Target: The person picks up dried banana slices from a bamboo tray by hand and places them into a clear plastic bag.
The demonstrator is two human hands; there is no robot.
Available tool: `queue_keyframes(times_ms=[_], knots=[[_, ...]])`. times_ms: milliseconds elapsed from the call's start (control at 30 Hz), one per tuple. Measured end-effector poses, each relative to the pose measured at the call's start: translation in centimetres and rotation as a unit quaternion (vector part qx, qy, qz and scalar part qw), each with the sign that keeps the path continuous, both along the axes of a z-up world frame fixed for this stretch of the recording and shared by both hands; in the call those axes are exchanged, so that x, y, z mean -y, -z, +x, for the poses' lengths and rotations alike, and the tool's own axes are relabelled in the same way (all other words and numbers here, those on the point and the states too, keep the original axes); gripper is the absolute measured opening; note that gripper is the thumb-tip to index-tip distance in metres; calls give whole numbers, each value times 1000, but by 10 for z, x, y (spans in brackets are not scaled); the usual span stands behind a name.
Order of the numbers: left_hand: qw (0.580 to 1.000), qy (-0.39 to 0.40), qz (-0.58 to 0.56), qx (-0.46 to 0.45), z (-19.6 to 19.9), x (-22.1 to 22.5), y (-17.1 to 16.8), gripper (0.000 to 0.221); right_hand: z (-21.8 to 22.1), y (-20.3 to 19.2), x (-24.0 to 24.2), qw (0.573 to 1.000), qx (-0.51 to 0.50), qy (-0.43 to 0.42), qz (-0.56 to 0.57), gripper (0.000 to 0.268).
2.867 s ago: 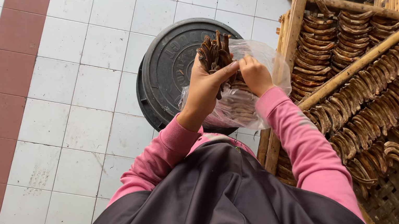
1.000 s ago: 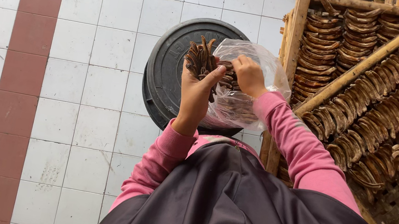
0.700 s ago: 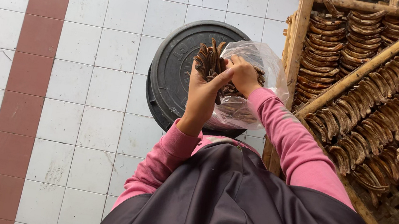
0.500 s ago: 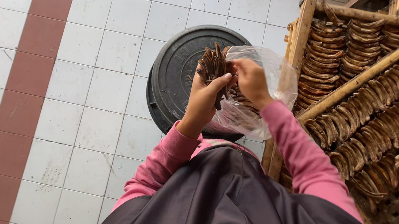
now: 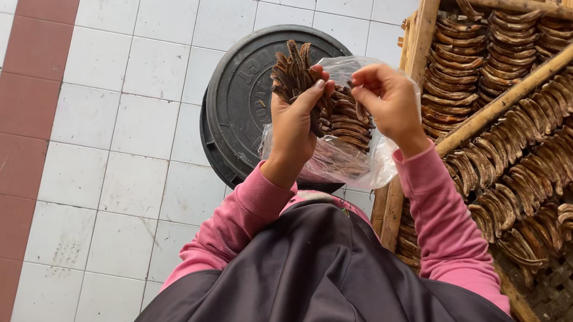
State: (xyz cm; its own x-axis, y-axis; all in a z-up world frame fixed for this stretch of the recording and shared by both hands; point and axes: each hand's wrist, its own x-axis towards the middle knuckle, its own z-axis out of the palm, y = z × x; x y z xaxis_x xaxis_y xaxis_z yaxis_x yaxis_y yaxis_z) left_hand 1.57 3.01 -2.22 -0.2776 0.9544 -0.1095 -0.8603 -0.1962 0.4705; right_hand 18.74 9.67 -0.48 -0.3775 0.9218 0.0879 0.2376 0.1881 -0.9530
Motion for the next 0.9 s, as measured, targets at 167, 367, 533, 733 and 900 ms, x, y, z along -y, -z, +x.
queue_keyframes(times_ms=[167, 367, 533, 733, 900], knots=[[1000, 20, -4, 15, -4, 5, -5, 31, -4, 71, -29, 960, 260, -60, 83, 15], [1000, 19, -11, 6, -7, 12, -8, 33, 2, 141, -62, 880, 397, -50, 255, 7], [1000, 18, -15, 6, -9, 15, -5, 33, 12, 168, -58, 799, 455, -57, 389, 3], [999, 31, -14, -4, -4, 14, -3, 33, 19, 181, -52, 748, 501, -46, 432, 5], [999, 39, -27, -12, 6, 11, -4, 33, 14, 179, -49, 796, 473, -38, 376, 7]])
